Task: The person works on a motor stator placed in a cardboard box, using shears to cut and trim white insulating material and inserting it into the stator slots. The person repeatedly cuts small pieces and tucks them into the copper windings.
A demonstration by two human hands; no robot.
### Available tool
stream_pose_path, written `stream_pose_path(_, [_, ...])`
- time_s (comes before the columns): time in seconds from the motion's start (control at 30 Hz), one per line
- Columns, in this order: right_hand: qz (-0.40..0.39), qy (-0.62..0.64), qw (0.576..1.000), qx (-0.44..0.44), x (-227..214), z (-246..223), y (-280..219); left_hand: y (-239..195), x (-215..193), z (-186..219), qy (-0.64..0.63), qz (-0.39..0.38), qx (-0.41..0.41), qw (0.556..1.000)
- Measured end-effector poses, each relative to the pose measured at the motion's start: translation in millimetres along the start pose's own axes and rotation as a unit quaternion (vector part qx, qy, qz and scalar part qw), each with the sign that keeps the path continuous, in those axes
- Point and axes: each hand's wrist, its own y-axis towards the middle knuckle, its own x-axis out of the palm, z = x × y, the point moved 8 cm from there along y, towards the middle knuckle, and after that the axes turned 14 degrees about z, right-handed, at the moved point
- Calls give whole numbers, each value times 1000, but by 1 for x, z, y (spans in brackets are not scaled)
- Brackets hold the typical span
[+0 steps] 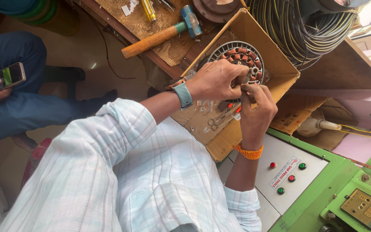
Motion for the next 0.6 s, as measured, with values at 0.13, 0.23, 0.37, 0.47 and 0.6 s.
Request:
stream_pose_path(0.13, [3, 7, 1000, -12, 1, 9, 0, 0, -2, 1, -22, 32, 5, 999])
stream_pose_path(0.23, [-7, 14, 999, 32, 2, 24, -3, -1, -1, -1, -3, 32, 0, 999])
stream_pose_path(0.37, [23, -4, 1000, 14, 1, 33, -9, -1, 1, -1, -18, 40, 4, 999])
stream_pose_path(0.47, [76, -9, 997, 4, -10, 44, -18, 0, 2, -3, -12, 47, 0, 999])
stream_pose_path(0.6, [136, 102, 971, 169, -25, 86, -40, -1, -5, -20, 8, 76, -51, 996])
